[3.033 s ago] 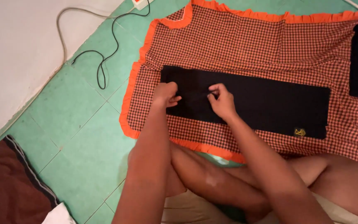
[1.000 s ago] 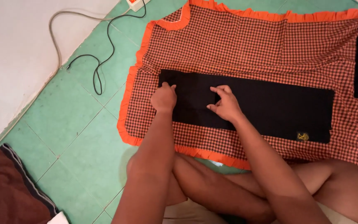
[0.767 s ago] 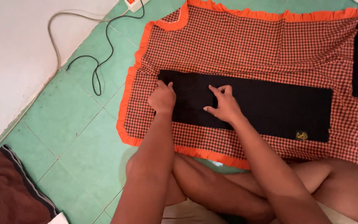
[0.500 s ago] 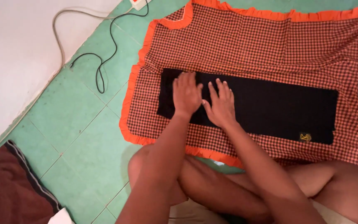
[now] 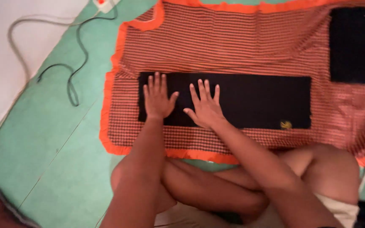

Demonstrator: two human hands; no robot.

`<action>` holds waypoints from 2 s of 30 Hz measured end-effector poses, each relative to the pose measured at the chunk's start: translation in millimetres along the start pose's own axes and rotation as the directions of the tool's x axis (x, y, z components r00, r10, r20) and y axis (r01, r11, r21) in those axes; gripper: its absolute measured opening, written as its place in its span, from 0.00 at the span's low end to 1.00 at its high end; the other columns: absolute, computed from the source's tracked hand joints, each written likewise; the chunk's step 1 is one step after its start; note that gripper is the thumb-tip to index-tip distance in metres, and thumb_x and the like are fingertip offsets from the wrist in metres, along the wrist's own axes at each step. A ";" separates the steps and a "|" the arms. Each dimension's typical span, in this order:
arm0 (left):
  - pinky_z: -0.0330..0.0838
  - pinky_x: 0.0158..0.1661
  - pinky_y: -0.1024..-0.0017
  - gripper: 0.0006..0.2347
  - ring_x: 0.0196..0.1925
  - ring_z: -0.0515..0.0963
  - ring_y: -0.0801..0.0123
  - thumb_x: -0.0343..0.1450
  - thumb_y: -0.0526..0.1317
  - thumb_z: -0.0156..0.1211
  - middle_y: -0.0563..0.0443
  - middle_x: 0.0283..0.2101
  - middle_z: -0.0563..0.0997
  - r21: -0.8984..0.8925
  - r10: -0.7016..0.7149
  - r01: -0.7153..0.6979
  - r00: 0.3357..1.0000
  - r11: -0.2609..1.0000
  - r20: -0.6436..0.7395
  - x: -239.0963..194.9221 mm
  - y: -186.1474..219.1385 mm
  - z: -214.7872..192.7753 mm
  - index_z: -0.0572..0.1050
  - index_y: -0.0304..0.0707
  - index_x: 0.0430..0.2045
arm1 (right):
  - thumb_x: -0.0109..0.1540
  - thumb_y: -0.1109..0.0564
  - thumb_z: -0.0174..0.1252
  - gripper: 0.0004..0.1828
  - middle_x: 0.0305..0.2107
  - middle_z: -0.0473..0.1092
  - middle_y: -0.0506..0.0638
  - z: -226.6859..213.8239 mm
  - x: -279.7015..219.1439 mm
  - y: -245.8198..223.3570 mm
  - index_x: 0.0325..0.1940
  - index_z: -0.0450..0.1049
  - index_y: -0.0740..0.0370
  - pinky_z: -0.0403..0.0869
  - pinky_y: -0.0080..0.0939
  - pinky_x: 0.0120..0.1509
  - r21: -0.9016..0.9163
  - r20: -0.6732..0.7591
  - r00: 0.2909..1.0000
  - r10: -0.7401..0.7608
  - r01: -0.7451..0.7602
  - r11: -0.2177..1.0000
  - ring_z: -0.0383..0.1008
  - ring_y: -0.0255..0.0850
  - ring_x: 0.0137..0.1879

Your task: Smoothing and folding a black t-shirt on a checkered mat placed on the floor.

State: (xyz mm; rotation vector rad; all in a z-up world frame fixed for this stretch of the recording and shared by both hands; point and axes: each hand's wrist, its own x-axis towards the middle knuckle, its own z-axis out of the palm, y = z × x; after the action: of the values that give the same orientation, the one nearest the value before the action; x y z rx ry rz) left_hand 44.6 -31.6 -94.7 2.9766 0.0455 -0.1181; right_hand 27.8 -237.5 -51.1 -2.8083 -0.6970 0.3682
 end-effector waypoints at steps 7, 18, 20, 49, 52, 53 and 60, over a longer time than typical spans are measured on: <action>0.39 0.72 0.36 0.39 0.78 0.40 0.33 0.75 0.61 0.49 0.34 0.78 0.43 0.018 0.196 -0.196 0.960 0.980 -0.198 -0.8 51.2 -10.4 0.47 0.35 0.76 | 0.60 0.35 0.57 0.32 0.52 0.75 0.48 -12.4 -77.1 190.4 0.65 0.72 0.48 0.58 0.68 0.70 -0.459 -0.065 0.998 -0.012 -0.019 0.888 0.71 0.41 0.66; 0.45 0.74 0.48 0.42 0.79 0.49 0.45 0.72 0.68 0.39 0.36 0.78 0.49 0.161 0.638 -0.645 0.763 0.747 0.101 -53.0 136.1 25.8 0.48 0.35 0.75 | 0.52 0.37 0.73 0.52 0.58 0.68 0.74 -51.4 -153.0 326.2 0.66 0.66 0.80 0.75 0.67 0.56 0.302 0.224 0.602 0.766 -0.791 0.533 0.68 0.68 0.65; 0.44 0.74 0.48 0.41 0.80 0.47 0.45 0.73 0.68 0.38 0.38 0.78 0.47 0.125 0.634 -0.655 0.754 0.745 0.172 -47.1 132.7 25.3 0.46 0.38 0.75 | 0.51 0.37 0.74 0.52 0.58 0.69 0.73 -63.4 -158.6 314.7 0.65 0.67 0.79 0.75 0.67 0.58 0.276 0.221 0.590 0.776 -0.801 0.530 0.69 0.68 0.65; 0.39 0.74 0.39 0.24 0.76 0.59 0.49 0.74 0.53 0.53 0.44 0.69 0.70 0.069 0.746 -0.761 0.607 0.645 -0.275 -81.0 361.5 112.1 0.72 0.40 0.62 | 0.53 0.69 0.69 0.27 0.37 0.78 0.65 -29.4 -175.3 363.3 0.56 0.74 0.67 0.82 0.62 0.40 0.416 0.542 0.524 0.657 -0.847 0.331 0.83 0.59 0.36; 0.28 0.76 0.41 0.27 0.80 0.45 0.52 0.77 0.57 0.43 0.49 0.76 0.59 0.169 0.758 -0.749 0.652 0.640 0.023 -86.2 358.8 104.7 0.62 0.43 0.70 | 0.52 0.62 0.69 0.16 0.24 0.80 0.58 -27.9 -172.6 368.6 0.44 0.81 0.68 0.79 0.59 0.48 0.195 0.488 0.590 0.643 -0.792 0.578 0.83 0.59 0.39; 0.27 0.75 0.40 0.28 0.81 0.42 0.51 0.78 0.57 0.42 0.49 0.76 0.57 0.174 0.747 -0.746 0.661 0.643 0.074 -88.0 358.7 101.7 0.60 0.42 0.71 | 0.54 0.61 0.62 0.18 0.31 0.79 0.62 -29.6 -172.7 364.7 0.47 0.80 0.70 0.79 0.60 0.49 0.218 0.447 0.600 0.663 -0.792 0.570 0.81 0.61 0.45; 0.26 0.75 0.42 0.38 0.80 0.28 0.46 0.75 0.64 0.38 0.46 0.80 0.31 0.144 0.639 -0.718 0.678 0.681 0.364 -90.5 368.5 92.1 0.38 0.45 0.76 | 0.51 0.64 0.54 0.18 0.28 0.74 0.66 -51.6 -175.9 350.0 0.42 0.79 0.71 0.79 0.52 0.38 0.550 0.183 0.660 0.729 -0.683 0.480 0.78 0.58 0.36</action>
State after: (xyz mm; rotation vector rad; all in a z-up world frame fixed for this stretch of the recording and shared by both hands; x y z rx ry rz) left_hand -39.0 -412.2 -118.9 2.9586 -1.2204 -0.4881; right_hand 41.6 -632.1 -65.5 -2.3150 0.6003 0.4918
